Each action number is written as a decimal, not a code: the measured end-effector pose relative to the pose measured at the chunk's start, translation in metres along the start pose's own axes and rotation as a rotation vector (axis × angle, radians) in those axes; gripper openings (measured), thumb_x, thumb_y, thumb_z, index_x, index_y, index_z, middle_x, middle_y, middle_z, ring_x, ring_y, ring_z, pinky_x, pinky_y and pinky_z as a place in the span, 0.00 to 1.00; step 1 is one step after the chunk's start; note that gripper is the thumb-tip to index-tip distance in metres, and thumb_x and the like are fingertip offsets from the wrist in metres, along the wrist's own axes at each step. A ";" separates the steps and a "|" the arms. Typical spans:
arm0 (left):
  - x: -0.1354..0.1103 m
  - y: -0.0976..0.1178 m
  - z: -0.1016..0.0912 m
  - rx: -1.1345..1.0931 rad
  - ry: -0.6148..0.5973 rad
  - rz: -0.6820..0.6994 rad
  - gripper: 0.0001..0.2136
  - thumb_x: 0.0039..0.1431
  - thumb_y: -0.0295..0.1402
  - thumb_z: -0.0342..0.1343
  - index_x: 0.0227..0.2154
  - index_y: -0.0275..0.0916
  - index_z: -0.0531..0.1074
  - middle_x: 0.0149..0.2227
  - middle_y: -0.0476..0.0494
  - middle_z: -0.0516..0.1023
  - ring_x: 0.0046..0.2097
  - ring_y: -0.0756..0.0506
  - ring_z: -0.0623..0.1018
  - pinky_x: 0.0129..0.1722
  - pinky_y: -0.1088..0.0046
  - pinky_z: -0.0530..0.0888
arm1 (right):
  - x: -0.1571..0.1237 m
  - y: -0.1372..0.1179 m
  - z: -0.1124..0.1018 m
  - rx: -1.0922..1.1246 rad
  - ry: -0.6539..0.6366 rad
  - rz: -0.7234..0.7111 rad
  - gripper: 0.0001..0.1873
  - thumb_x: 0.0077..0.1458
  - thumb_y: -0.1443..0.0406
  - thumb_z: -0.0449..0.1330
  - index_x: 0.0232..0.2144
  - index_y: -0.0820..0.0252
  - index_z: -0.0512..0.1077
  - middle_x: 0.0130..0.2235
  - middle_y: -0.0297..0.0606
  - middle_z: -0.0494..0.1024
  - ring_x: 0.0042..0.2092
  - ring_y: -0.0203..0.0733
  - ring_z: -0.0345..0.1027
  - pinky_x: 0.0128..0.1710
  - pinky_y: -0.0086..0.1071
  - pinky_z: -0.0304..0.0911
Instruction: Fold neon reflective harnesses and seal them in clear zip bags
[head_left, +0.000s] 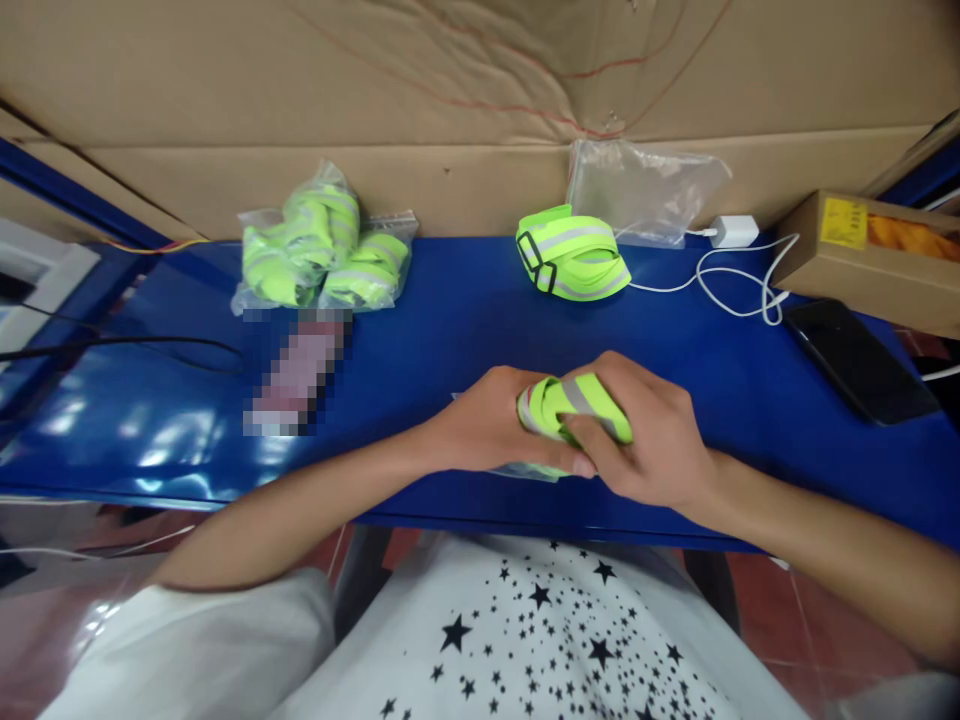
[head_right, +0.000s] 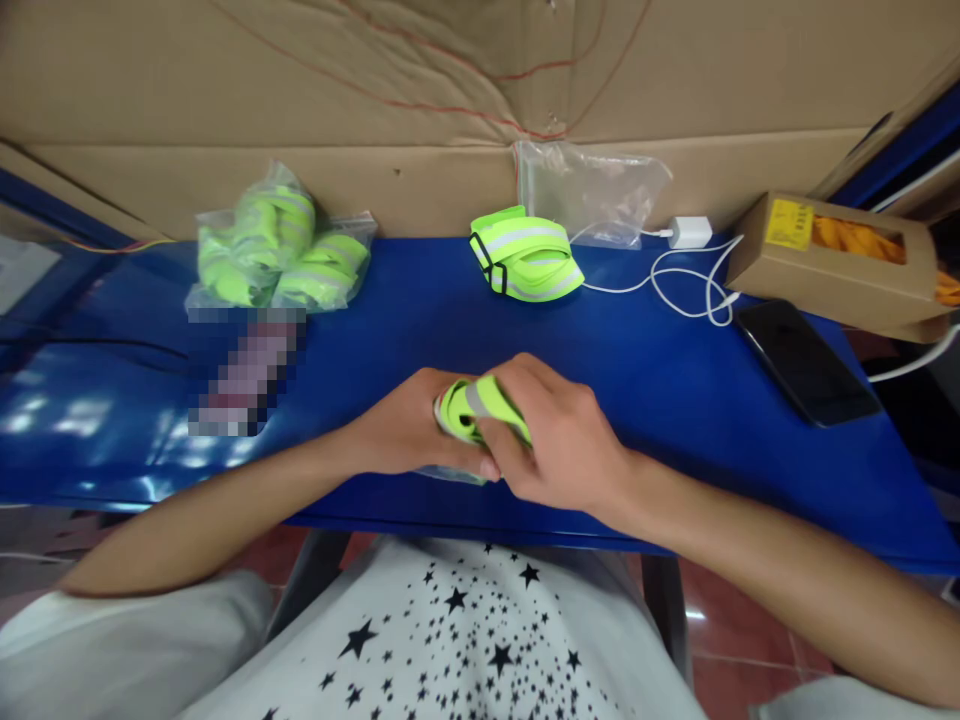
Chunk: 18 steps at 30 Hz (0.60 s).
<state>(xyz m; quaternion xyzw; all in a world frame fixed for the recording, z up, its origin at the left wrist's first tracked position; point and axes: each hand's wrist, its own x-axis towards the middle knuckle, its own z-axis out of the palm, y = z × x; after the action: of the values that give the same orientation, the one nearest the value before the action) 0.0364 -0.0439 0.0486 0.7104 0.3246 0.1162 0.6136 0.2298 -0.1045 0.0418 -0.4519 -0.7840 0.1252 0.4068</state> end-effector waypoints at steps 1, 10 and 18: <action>0.002 -0.004 0.001 -0.161 -0.043 -0.064 0.23 0.43 0.48 0.76 0.33 0.36 0.78 0.32 0.48 0.81 0.34 0.46 0.79 0.34 0.72 0.73 | 0.004 0.001 -0.001 0.035 -0.023 0.099 0.05 0.62 0.65 0.58 0.33 0.60 0.70 0.29 0.34 0.73 0.29 0.36 0.66 0.28 0.30 0.59; 0.002 -0.007 -0.014 -0.546 -0.335 -0.038 0.40 0.47 0.39 0.77 0.62 0.44 0.66 0.50 0.41 0.80 0.49 0.42 0.80 0.48 0.67 0.78 | 0.010 -0.010 -0.024 0.185 0.015 0.269 0.12 0.64 0.60 0.61 0.29 0.58 0.68 0.25 0.29 0.69 0.26 0.32 0.61 0.26 0.29 0.56; -0.022 0.017 0.010 0.168 0.017 0.103 0.44 0.52 0.38 0.71 0.69 0.50 0.56 0.56 0.44 0.78 0.52 0.37 0.81 0.50 0.61 0.77 | -0.008 -0.019 -0.004 -0.101 -0.007 -0.019 0.05 0.61 0.68 0.54 0.39 0.59 0.70 0.35 0.36 0.76 0.32 0.38 0.70 0.28 0.31 0.62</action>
<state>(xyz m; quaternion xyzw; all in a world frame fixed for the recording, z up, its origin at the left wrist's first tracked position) 0.0306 -0.0656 0.0680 0.7740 0.3016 0.1261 0.5422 0.2234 -0.1226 0.0507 -0.4638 -0.7951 0.0833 0.3818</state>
